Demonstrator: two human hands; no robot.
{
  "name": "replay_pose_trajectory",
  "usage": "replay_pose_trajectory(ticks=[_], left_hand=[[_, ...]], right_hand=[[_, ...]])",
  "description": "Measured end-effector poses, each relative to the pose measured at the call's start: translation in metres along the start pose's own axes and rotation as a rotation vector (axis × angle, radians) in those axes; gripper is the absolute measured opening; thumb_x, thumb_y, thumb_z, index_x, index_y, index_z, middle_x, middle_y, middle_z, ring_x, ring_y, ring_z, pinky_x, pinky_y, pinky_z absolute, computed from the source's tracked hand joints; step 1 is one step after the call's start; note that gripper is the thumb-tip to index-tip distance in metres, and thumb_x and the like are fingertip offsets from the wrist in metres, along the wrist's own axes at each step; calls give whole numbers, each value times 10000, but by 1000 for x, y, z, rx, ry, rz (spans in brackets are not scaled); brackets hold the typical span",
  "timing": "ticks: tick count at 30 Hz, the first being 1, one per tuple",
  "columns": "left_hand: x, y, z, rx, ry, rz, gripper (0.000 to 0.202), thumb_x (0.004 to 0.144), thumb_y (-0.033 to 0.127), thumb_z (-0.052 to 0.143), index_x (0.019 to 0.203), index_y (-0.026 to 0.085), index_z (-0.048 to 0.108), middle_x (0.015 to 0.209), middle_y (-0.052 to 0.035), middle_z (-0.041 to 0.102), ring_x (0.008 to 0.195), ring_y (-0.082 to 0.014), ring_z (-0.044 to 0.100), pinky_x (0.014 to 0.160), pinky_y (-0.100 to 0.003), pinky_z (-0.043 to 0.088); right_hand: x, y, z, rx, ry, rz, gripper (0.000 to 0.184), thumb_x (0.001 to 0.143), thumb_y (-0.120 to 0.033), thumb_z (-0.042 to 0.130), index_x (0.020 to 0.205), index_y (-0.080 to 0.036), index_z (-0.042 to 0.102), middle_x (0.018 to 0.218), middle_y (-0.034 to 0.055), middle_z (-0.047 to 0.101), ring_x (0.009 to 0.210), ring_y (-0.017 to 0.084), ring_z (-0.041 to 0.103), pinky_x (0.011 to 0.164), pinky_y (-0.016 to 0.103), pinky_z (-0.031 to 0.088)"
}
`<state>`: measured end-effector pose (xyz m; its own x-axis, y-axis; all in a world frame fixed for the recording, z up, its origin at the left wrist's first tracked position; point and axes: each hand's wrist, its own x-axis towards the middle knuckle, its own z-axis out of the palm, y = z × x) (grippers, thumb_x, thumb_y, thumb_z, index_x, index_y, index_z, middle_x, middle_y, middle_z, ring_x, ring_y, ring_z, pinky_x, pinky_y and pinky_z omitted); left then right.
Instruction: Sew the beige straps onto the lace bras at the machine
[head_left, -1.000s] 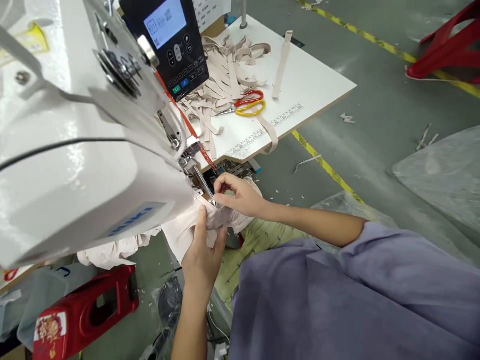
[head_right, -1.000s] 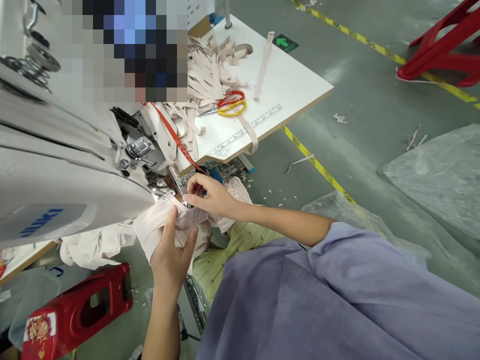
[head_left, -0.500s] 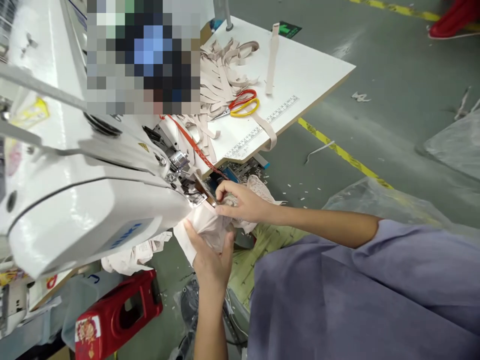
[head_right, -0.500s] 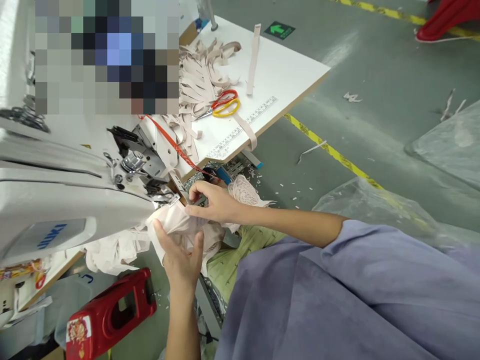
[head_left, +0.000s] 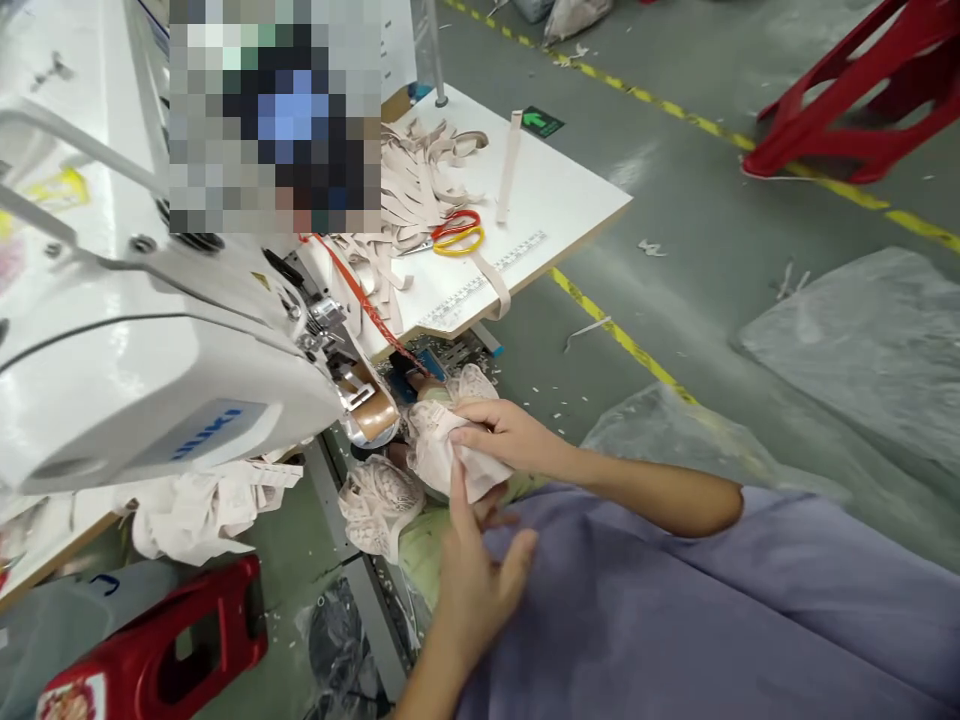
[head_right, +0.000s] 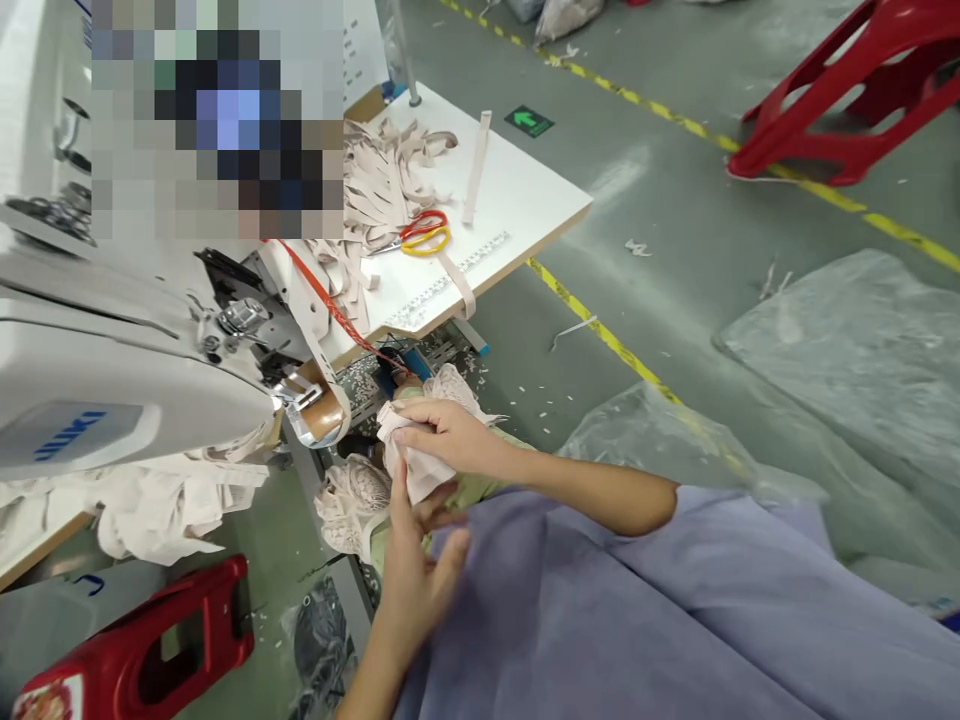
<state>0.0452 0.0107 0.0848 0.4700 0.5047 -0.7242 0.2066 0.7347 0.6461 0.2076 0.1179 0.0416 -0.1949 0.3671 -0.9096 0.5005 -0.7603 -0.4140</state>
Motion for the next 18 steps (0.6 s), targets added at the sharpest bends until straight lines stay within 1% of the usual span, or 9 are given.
replay_pose_trajectory(ticks=[2, 4, 5, 7, 8, 10, 12, 15, 18], left_hand=[[-3, -5, -10, -185, -6, -13, 651, 969, 351, 564, 1551, 274, 282, 998, -82, 773, 751, -213, 742, 512, -301, 571], [0, -10, -24, -202, 135, 15, 389, 976, 276, 537, 1365, 248, 527, 863, -40, 750, 728, -186, 714, 654, -325, 598], [4, -12, -31, -156, 230, 55, 317, 975, 250, 529, 1286, 229, 583, 870, -43, 738, 773, -187, 709, 733, -349, 598], [15, -12, -44, -67, 343, 155, 319, 968, 226, 522, 1281, 207, 585, 1051, -92, 723, 981, -222, 693, 891, -411, 567], [22, -11, -50, -39, 338, 211, 370, 966, 222, 520, 1334, 202, 549, 1180, -123, 693, 1119, -247, 653, 970, -446, 533], [37, -9, -60, -13, 217, 306, 505, 962, 210, 516, 1459, 206, 426, 1388, -159, 592, 1319, -273, 536, 1081, -485, 455], [48, -8, -68, -10, 69, 347, 601, 955, 200, 521, 1523, 215, 326, 1445, -161, 553, 1364, -267, 500, 1114, -481, 424], [57, -8, -74, 6, -18, 338, 557, 937, 209, 538, 1475, 212, 395, 1295, -134, 655, 1191, -242, 623, 1072, -464, 449], [56, -10, -75, 35, -19, 295, 360, 923, 239, 552, 1280, 190, 559, 1039, -83, 709, 893, -191, 665, 832, -350, 529]], right_hand=[[-6, -2, -8, -17, -33, 23, 368, 946, -452, 561, 701, -177, 572, 712, -4, 516, 725, 155, 495, 696, 284, 403], [-9, -3, -12, -21, -77, 25, 347, 941, -449, 562, 734, -172, 599, 728, -1, 532, 730, 158, 504, 698, 288, 406], [-10, -4, -13, -25, -99, 24, 337, 938, -441, 562, 744, -170, 607, 735, 1, 537, 736, 159, 510, 702, 290, 408], [-12, -5, -14, -44, -154, 17, 315, 931, -413, 556, 742, -167, 609, 738, 1, 536, 726, 154, 513, 697, 289, 405], [-12, -6, -13, -59, -186, 13, 300, 925, -395, 555, 737, -167, 605, 733, -1, 530, 711, 148, 508, 684, 286, 398], [-13, -9, -13, -98, -249, 4, 263, 910, -358, 557, 728, -169, 587, 728, -7, 519, 685, 136, 492, 658, 279, 378], [-13, -13, -13, -140, -301, -17, 255, 899, -326, 555, 693, -177, 544, 711, -17, 491, 662, 126, 462, 638, 272, 354], [-12, -19, -14, -194, -344, -40, 283, 893, -293, 548, 642, -188, 472, 688, -26, 446, 657, 121, 439, 628, 266, 337], [-14, -21, -15, -232, -376, -46, 248, 882, -256, 546, 650, -185, 494, 700, -24, 476, 663, 119, 463, 625, 263, 342]])
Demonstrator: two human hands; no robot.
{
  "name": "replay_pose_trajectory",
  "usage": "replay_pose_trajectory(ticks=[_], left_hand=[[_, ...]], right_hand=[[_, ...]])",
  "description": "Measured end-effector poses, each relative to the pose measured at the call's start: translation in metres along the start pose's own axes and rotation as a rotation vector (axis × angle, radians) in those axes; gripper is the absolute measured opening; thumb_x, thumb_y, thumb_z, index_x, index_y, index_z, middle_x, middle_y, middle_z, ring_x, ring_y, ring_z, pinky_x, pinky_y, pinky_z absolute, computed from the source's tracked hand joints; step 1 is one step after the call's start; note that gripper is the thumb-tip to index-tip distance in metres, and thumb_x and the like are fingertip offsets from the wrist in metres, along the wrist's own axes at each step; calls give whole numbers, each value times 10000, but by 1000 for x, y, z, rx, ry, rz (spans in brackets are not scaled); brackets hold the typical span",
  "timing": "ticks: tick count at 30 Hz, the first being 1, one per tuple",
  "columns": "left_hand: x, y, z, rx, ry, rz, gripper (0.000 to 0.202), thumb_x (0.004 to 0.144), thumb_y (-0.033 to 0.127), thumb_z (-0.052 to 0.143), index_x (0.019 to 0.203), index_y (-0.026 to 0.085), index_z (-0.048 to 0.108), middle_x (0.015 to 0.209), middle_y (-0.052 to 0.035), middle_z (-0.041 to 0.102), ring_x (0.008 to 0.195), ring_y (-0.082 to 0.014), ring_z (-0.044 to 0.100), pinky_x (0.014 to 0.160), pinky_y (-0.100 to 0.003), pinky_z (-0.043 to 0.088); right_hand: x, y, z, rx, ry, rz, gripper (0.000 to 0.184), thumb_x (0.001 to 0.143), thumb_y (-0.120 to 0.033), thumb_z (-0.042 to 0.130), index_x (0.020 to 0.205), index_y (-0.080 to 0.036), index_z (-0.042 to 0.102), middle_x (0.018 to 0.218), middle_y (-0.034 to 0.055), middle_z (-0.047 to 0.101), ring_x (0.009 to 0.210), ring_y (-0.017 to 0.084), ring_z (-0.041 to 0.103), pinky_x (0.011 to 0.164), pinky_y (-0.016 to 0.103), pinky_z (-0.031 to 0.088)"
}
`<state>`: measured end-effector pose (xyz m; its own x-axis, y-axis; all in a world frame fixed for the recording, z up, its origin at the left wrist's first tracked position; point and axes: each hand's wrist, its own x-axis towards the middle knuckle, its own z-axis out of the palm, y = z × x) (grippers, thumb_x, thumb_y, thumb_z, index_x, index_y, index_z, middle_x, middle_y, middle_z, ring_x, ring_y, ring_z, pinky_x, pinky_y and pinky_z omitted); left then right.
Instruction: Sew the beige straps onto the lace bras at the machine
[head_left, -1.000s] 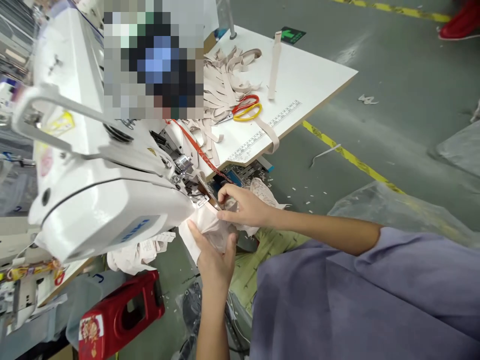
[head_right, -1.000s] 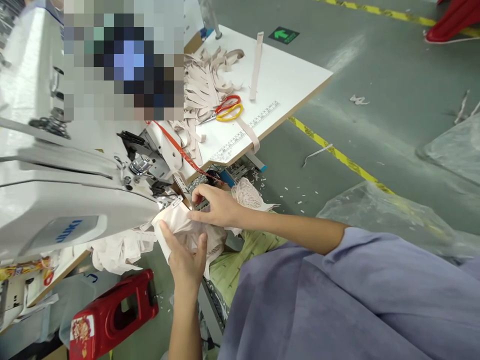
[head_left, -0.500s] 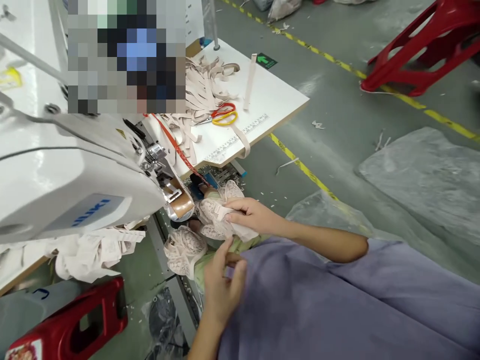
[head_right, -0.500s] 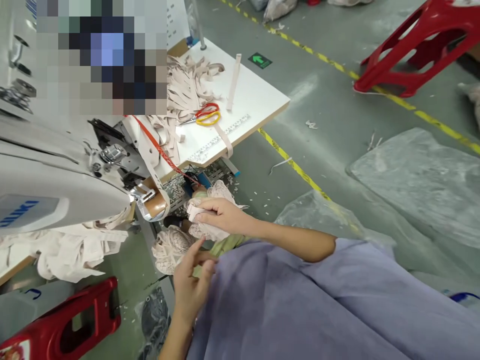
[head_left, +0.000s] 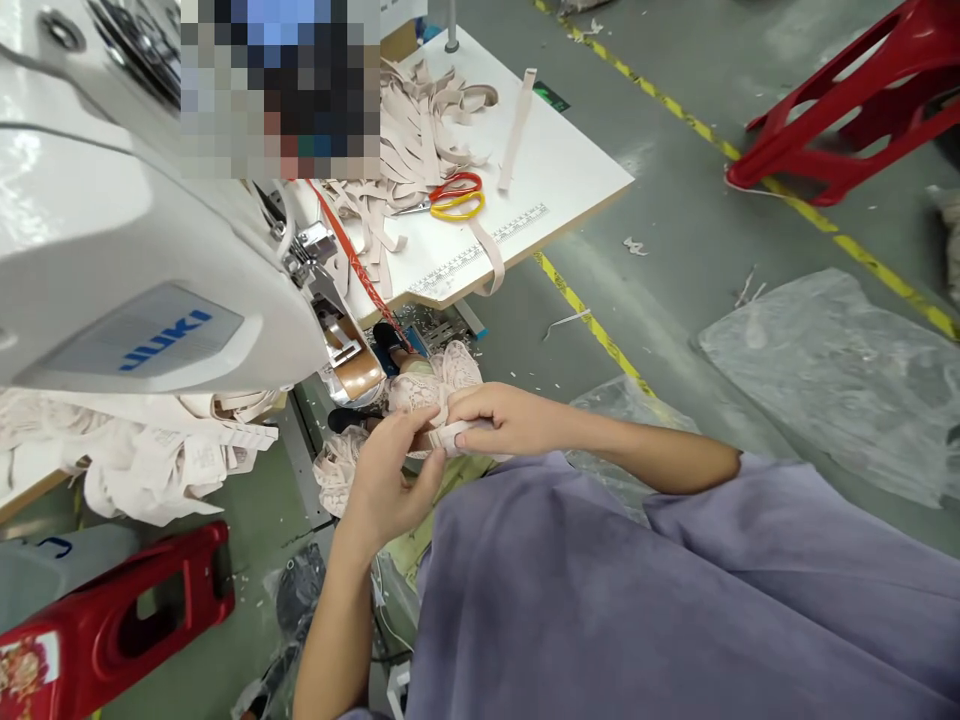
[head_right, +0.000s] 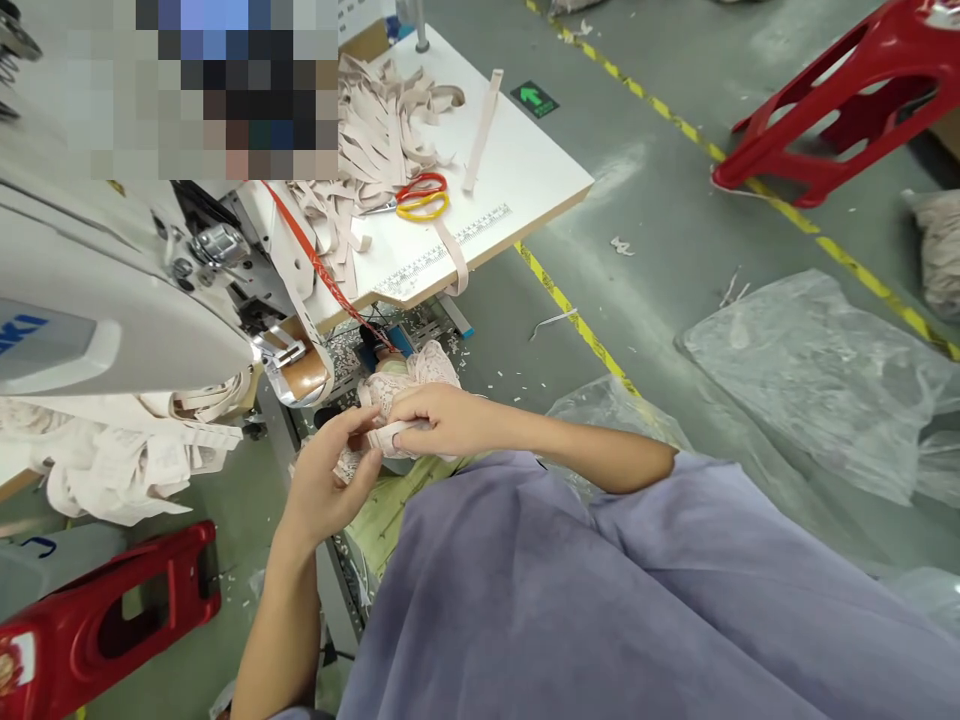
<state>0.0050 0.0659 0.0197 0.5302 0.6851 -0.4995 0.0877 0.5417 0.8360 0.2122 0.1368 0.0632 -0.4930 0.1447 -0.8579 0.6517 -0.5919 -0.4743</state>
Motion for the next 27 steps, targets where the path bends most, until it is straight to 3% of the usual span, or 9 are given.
replay_pose_trajectory(ticks=[2, 4, 9, 11, 18, 24, 27], left_hand=[[-4, -2, 1, 41, 12, -27, 171, 906, 238, 571, 1064, 194, 619, 859, -31, 679, 715, -149, 613, 646, -271, 481], [-9, -6, 5, 121, 67, 14, 13, 884, 205, 593, 897, 206, 595, 736, 5, 636, 634, -132, 576, 588, -254, 436], [-25, -22, 18, 433, 315, 449, 172, 838, 94, 654, 872, 243, 575, 652, 31, 622, 656, -143, 616, 713, -303, 507], [-29, -25, 21, 482, 390, 523, 217, 818, 69, 677, 872, 251, 573, 654, 39, 628, 647, -136, 620, 739, -313, 535], [-33, -24, 23, 416, 440, 518, 238, 806, 51, 694, 869, 245, 572, 657, 44, 624, 650, -123, 620, 748, -319, 570], [-32, -27, 20, 374, 445, 518, 219, 804, 56, 696, 875, 226, 578, 666, 30, 612, 683, -137, 617, 737, -322, 563], [-33, -27, 21, 322, 428, 449, 225, 828, 63, 674, 930, 237, 575, 699, 31, 606, 709, -136, 624, 783, -333, 557]], right_hand=[[-1, 1, 1, -37, 1, -15, 186, 872, -231, 553, 693, -181, 561, 723, -18, 528, 666, 119, 494, 625, 260, 359], [-3, 3, 4, -133, 49, -78, 119, 863, -202, 561, 767, -188, 629, 741, -10, 574, 674, 126, 527, 638, 267, 381], [-7, 13, 11, -521, 216, -369, 135, 930, -254, 551, 872, -249, 674, 750, 27, 649, 731, 187, 557, 732, 354, 418], [-8, 15, 12, -568, 225, -410, 147, 953, -307, 550, 889, -273, 679, 753, 27, 662, 713, 186, 549, 767, 375, 435], [-10, 15, 17, -465, 261, -411, 155, 959, -340, 559, 896, -308, 697, 733, 13, 624, 681, 168, 541, 775, 379, 447], [-8, 13, 18, -525, 286, -508, 134, 952, -279, 558, 938, -293, 690, 744, 14, 648, 690, 169, 545, 758, 364, 439], [-7, 14, 14, -459, 242, -424, 148, 951, -303, 553, 941, -277, 699, 749, 19, 654, 701, 176, 552, 746, 362, 426]])
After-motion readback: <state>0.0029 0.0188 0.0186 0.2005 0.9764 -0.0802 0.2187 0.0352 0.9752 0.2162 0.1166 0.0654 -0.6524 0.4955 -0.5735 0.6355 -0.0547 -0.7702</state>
